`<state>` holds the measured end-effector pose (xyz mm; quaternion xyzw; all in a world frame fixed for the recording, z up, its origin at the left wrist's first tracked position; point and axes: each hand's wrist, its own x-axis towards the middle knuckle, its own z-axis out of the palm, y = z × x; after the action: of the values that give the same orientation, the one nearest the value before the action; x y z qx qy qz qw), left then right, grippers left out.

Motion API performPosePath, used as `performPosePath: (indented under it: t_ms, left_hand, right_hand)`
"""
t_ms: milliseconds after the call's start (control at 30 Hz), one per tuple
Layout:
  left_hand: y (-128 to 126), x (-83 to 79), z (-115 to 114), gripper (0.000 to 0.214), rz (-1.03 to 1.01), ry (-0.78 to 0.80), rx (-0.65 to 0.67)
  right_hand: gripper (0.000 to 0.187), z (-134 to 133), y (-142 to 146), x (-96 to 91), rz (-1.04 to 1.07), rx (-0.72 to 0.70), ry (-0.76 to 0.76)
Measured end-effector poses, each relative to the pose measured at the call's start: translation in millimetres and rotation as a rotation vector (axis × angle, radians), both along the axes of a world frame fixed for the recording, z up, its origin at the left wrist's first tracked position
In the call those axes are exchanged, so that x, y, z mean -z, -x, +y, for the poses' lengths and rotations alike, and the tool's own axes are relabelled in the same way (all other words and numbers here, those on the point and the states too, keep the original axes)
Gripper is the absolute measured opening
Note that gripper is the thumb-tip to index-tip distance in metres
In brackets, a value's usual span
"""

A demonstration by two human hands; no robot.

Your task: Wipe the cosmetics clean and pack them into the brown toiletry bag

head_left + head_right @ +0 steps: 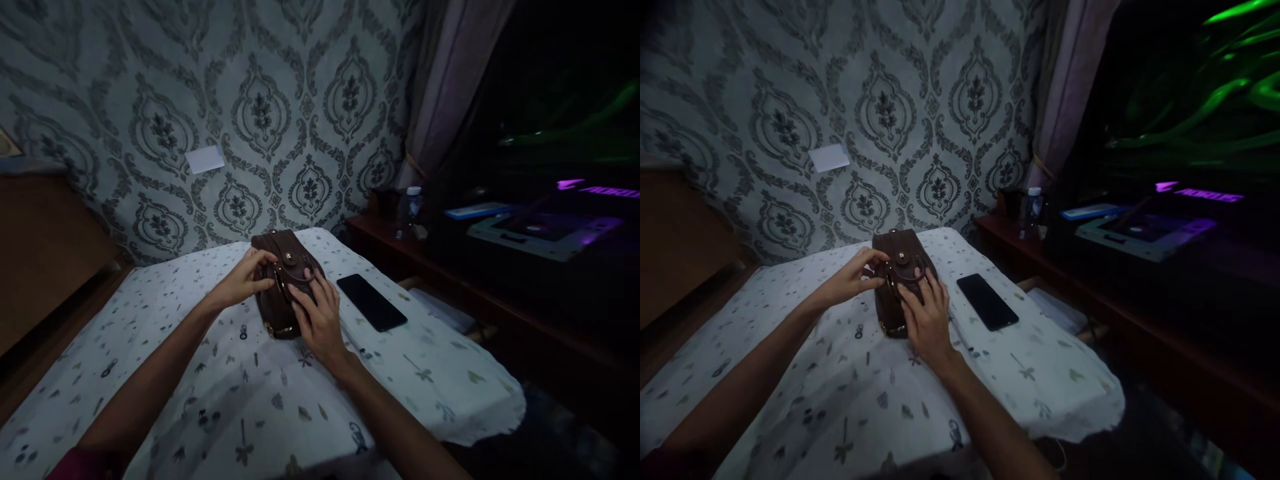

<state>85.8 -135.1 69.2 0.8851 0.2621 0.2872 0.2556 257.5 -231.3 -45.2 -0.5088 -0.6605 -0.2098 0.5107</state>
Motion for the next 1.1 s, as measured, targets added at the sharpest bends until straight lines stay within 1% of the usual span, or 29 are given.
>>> performPosePath:
  t_ms: [100,167,267,400,500,567,667,767,833,1000,1100]
  left_hand:
    - [0,-2.1,0,0.035,0.016,0.0,-0.015]
    - [-2,-2.9,-3,0.033,0.042,-0.055,-0.057]
    - [-8,-5.1,-9,0.024,0.081,-0.196,-0.13]
    - [-17,-6.9,-13,0.006,0.144,-0.416,-0.206]
    - [-21,-3.6,-13,0.009,0.124,-0.509,-0.247]
    - [-23,0.1,-11,0.01,0.055,-0.495,-0.277]
    - [-24,4.6,-11,0.013,-0.063,-0.414,-0.303]
    - [-25,6.1,-13,0.018,-0.152,-0.335,-0.293]
    - [-25,6.4,-18,0.02,-0.185,-0.311,-0.275]
    - [-21,8.6,-30,0.02,-0.168,-0.332,-0.197]
    - [-19,6.9,-32,0.019,-0.101,-0.361,-0.173]
  right_hand:
    - [0.034,0,1,0.4,-0.003,0.014,-0.01]
    - [0.034,0,2,0.4,-0.006,0.019,-0.014]
    - [0.034,0,2,0.8,-0.003,0.021,-0.005]
    - [0.035,0,1,0.6,-0.015,0.025,-0.007]
    - [0.033,-1,1,-1.1,-0.022,0.024,0.0]
    - [0.032,-2,2,-2.4,-0.015,0.029,0.004]
    - [0.032,-2,2,-3.2,-0.009,0.033,0.002]
    - [0.033,-2,3,-3.0,-0.012,0.046,0.005]
    - [0.033,-2,3,-2.9,-0.015,0.05,0.011]
    - [0.033,-3,2,-4.4,-0.014,0.041,0.013]
    - [0.033,-5,3,-5.9,-0.006,0.029,0.005]
